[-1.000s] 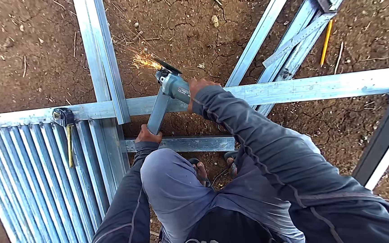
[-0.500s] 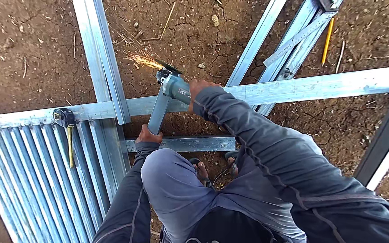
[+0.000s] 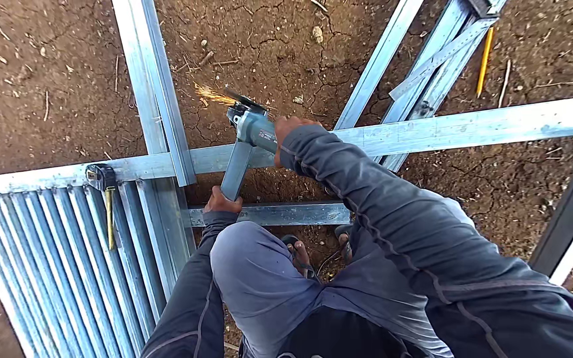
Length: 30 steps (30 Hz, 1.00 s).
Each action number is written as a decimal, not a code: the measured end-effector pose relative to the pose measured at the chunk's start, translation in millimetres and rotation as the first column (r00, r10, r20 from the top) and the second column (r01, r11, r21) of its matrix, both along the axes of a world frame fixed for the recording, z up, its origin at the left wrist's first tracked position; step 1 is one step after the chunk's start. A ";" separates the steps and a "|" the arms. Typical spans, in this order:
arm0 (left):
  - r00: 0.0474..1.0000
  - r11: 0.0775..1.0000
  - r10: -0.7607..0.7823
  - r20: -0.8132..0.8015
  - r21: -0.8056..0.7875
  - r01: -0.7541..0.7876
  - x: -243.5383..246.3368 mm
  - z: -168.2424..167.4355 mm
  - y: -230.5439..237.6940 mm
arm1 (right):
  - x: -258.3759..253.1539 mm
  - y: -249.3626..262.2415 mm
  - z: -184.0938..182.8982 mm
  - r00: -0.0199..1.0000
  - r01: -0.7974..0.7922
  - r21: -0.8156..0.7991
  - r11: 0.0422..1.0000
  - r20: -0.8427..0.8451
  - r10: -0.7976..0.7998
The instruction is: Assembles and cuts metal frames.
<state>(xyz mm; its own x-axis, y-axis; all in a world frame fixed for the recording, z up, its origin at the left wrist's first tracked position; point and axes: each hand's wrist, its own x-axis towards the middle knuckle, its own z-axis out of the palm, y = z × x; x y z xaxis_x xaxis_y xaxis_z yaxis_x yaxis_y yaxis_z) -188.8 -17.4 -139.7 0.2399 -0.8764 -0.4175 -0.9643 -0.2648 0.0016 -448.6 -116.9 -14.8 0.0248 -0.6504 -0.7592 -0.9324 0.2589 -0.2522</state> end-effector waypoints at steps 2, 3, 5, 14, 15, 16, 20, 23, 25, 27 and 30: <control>1.000 1.000 -0.005 -0.004 -0.008 0.005 -0.4 1.2 0.0 | -0.4 -3.7 12.5 1.000 -0.025 0.042 0.999 0.000 0.025; 1.000 1.000 -0.008 -0.007 -0.010 0.008 -0.9 1.9 -0.3 | -0.9 -4.8 11.6 1.000 -0.022 0.036 0.999 0.001 0.022; 1.000 1.000 -0.014 -0.002 -0.013 0.014 -0.9 0.9 -0.2 | -1.5 -3.4 -11.6 1.000 -0.003 -0.053 0.999 -0.010 0.003; 1.000 1.000 -0.003 0.001 0.026 0.003 0.3 2.7 -1.7 | 3.4 -15.5 -73.2 0.994 -0.025 -0.103 0.994 -0.107 0.014; 1.000 1.000 -0.002 0.005 0.028 0.002 -0.1 3.1 -2.0 | 3.7 -16.3 -73.5 0.994 -0.026 -0.103 0.994 -0.106 0.015; 1.000 1.000 0.000 0.006 0.031 -0.001 -0.4 3.2 -2.0 | 3.7 -16.3 -74.3 0.994 -0.027 -0.110 0.994 -0.105 0.015; 1.000 0.999 0.003 0.009 0.041 -0.003 -2.2 4.1 -2.7 | 3.1 -9.1 -57.9 0.997 -0.021 -0.162 0.987 -0.077 0.008; 1.000 0.999 0.007 -0.002 0.041 -0.006 -0.8 2.9 -2.3 | -0.8 -7.3 6.7 0.999 -0.051 0.028 0.998 0.005 0.051; 1.000 1.000 -0.002 -0.006 0.022 0.002 -0.2 1.2 -1.6 | -2.0 -6.4 13.9 0.999 -0.048 0.050 0.998 0.001 0.049; 1.000 1.000 -0.007 -0.009 0.010 0.007 0.0 1.0 -1.5 | -1.6 -5.7 12.4 0.999 -0.039 0.038 0.998 -0.005 0.039; 1.000 1.000 -0.007 -0.007 0.008 0.007 0.4 0.2 -1.4 | -1.4 -6.1 12.3 0.999 -0.037 0.029 0.999 0.010 0.036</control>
<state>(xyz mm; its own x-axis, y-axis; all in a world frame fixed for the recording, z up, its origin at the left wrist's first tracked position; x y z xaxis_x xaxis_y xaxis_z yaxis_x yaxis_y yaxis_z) -188.4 -18.7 -139.5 0.2312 -0.8747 -0.4259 -0.9660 -0.2585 0.0065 -450.0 -123.0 -2.4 0.0550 -0.6264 -0.7776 -0.9391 0.2322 -0.2535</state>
